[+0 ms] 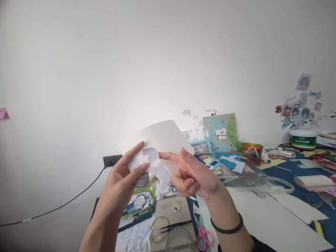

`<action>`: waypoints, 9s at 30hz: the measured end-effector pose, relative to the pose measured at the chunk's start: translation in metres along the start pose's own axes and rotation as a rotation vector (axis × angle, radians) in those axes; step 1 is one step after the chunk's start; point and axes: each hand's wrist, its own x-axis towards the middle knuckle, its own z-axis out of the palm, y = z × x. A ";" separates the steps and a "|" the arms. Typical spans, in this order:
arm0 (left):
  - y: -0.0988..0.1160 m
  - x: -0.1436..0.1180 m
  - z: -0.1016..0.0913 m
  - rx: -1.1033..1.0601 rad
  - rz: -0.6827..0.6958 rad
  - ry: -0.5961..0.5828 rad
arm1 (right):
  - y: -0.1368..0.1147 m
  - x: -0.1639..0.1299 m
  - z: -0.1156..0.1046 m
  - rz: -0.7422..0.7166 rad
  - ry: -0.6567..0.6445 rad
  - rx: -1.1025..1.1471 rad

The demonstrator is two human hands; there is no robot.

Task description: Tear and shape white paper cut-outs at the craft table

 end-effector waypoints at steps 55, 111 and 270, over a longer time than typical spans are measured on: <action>0.014 -0.010 0.010 0.015 0.014 0.050 | 0.006 0.008 0.003 -0.006 -0.026 -0.241; 0.011 -0.015 0.030 0.018 -0.050 -0.007 | -0.004 0.004 0.045 -0.345 0.775 -1.315; 0.011 -0.015 0.036 -0.029 -0.037 0.040 | -0.001 0.008 0.030 -0.373 0.734 -1.174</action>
